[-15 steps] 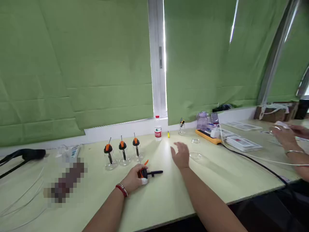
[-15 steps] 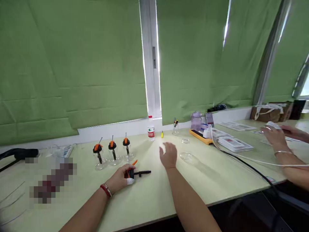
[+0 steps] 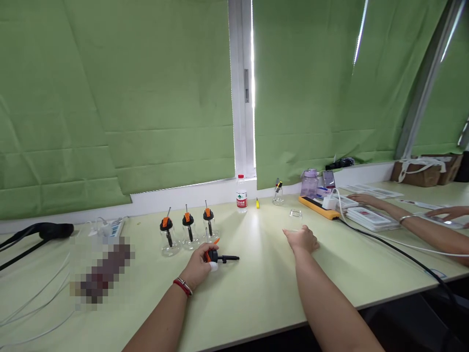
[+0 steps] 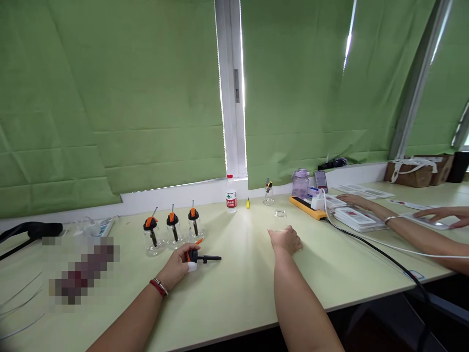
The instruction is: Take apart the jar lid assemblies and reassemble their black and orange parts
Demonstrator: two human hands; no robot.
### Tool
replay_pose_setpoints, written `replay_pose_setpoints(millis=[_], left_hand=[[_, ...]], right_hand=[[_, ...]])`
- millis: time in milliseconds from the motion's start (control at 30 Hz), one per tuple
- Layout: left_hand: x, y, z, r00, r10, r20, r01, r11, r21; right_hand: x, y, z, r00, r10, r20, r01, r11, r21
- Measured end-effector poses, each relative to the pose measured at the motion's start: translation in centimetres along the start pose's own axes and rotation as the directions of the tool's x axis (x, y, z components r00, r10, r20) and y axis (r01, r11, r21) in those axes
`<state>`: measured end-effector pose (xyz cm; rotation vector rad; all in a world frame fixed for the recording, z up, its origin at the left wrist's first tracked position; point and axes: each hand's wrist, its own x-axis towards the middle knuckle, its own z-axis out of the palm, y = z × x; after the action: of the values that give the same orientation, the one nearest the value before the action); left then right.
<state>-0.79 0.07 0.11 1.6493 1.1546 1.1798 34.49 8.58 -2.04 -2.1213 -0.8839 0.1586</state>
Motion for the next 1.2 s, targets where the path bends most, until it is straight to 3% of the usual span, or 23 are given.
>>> replay_pose_setpoints(millis=[133, 233, 333, 433, 567, 700, 1000, 1200], left_hand=[[-0.1, 0.6, 0.0, 0.998, 0.005, -0.069, -0.011, 0.996, -0.085], [0.0, 0.9, 0.1, 0.99, -0.011, -0.139, -0.004, 0.995, -0.102], [0.1, 0.9, 0.1, 0.982, -0.021, -0.19, -0.003, 0.992, -0.126], [0.2, 0.7, 0.0, 0.975, -0.026, -0.221, -0.007, 0.989, -0.146], [0.3, 0.4, 0.0, 0.973, -0.057, -0.222, 0.026, 0.99, -0.141], [0.3, 0.2, 0.0, 0.976, -0.072, -0.204, 0.046, 0.991, -0.129], [0.3, 0.3, -0.2, 0.979, -0.075, -0.19, 0.049, 0.989, -0.138], [0.2, 0.6, -0.1, 0.982, -0.059, -0.181, 0.028, 0.985, -0.168]], right_hand=[[-0.1, -0.4, 0.1, 0.995, -0.067, 0.077, 0.064, 0.997, 0.042], [-0.9, -1.2, 0.6, 0.962, -0.212, 0.174, 0.177, 0.965, 0.194], [-2.5, -2.0, 1.1, 0.89, -0.405, 0.212, 0.316, 0.88, 0.353], [-4.2, -2.7, 1.5, 0.788, -0.549, 0.278, 0.371, 0.785, 0.497], [-5.3, -2.9, 1.9, 0.677, -0.624, 0.39, 0.248, 0.693, 0.677], [-5.3, -2.6, 2.0, 0.616, -0.625, 0.48, 0.064, 0.647, 0.76], [-5.5, -2.6, 0.6, 0.535, -0.609, 0.586, -0.156, 0.61, 0.777], [-5.5, -2.6, 0.1, 0.542, -0.612, 0.576, -0.174, 0.589, 0.789]])
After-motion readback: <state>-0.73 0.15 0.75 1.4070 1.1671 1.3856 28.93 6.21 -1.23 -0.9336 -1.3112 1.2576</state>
